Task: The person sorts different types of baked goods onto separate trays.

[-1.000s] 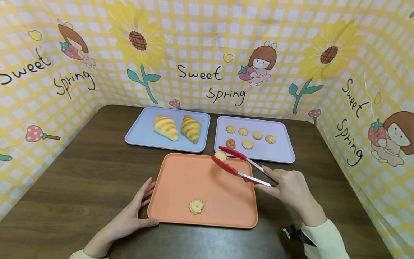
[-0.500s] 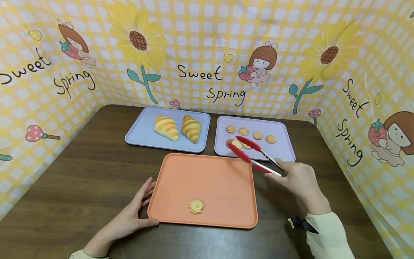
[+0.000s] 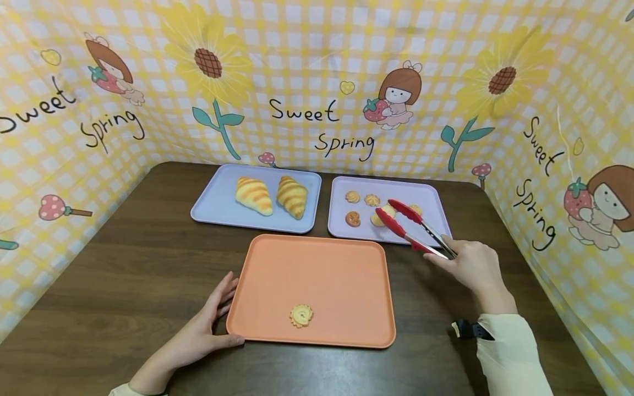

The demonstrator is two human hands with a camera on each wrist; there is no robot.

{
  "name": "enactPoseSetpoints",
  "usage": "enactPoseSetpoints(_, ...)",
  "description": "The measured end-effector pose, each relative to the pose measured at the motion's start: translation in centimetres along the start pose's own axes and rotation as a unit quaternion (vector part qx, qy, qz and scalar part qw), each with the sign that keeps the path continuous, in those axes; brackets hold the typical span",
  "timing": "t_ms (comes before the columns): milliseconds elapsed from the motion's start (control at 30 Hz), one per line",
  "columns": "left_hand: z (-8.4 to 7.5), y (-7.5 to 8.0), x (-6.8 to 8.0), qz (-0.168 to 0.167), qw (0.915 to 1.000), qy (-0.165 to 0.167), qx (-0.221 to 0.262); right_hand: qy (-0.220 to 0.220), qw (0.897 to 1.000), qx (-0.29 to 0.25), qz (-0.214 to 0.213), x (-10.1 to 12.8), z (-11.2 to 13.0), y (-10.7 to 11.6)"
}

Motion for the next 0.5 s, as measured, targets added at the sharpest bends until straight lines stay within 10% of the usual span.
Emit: enactPoseSetpoints(500,0.0,0.1,0.0,-0.003,1.0,-0.002,-0.003,-0.068,0.997,-0.004,0.031,-0.6,-4.7,-0.8)
Point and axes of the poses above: each hand's wrist, its own x-axis away from the middle knuckle, its own y-axis out of the back of the hand, z = x × y, the point moved 9 cm from there along -x, towards the middle knuckle, and after that the axes turned 9 degrees about z, right-handed, at the moved point
